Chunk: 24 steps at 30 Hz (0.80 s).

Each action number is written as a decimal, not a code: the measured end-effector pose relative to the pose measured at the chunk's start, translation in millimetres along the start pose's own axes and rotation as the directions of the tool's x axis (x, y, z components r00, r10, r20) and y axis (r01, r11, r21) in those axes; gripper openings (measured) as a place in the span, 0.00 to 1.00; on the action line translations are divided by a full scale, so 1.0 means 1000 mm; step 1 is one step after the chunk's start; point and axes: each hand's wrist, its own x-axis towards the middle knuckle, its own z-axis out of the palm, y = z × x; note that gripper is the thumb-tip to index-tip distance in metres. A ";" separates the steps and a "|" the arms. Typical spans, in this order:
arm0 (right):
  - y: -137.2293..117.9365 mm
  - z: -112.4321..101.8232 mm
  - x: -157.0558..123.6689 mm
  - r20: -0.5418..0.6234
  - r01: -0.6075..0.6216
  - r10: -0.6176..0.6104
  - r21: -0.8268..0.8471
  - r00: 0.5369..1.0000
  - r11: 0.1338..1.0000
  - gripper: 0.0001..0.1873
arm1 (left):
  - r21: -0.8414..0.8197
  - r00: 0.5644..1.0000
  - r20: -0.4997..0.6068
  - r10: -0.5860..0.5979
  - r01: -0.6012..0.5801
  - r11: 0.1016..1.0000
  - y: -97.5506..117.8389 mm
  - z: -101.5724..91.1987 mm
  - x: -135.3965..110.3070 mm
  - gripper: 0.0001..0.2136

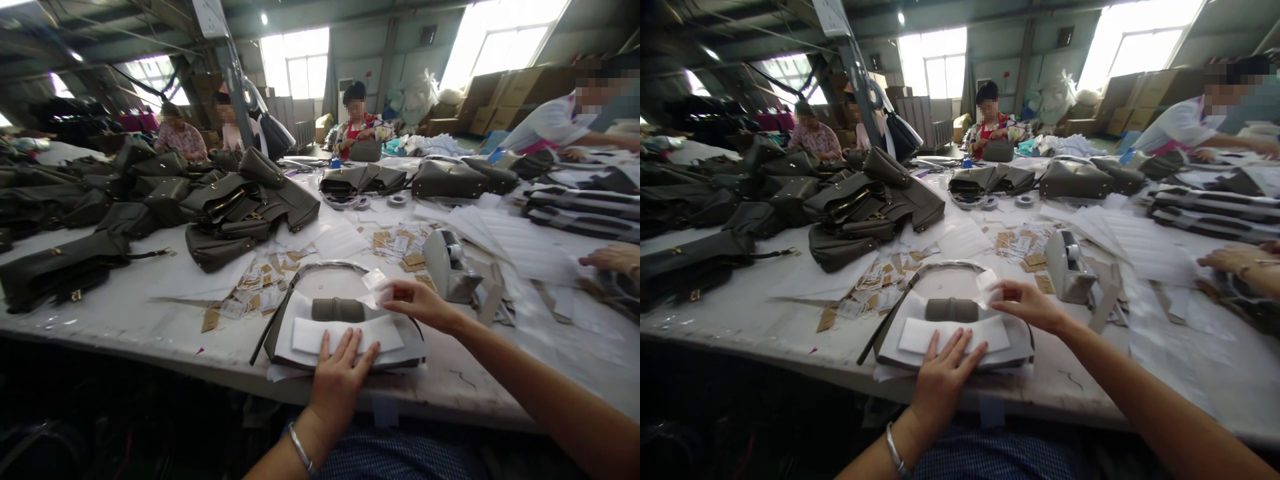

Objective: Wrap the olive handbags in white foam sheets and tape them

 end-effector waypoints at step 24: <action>0.027 0.071 -0.119 0.134 0.491 -0.650 -0.770 0.748 0.408 0.26 | 0.035 0.991 0.129 -0.041 0.037 0.999 0.012 -0.016 0.006 0.24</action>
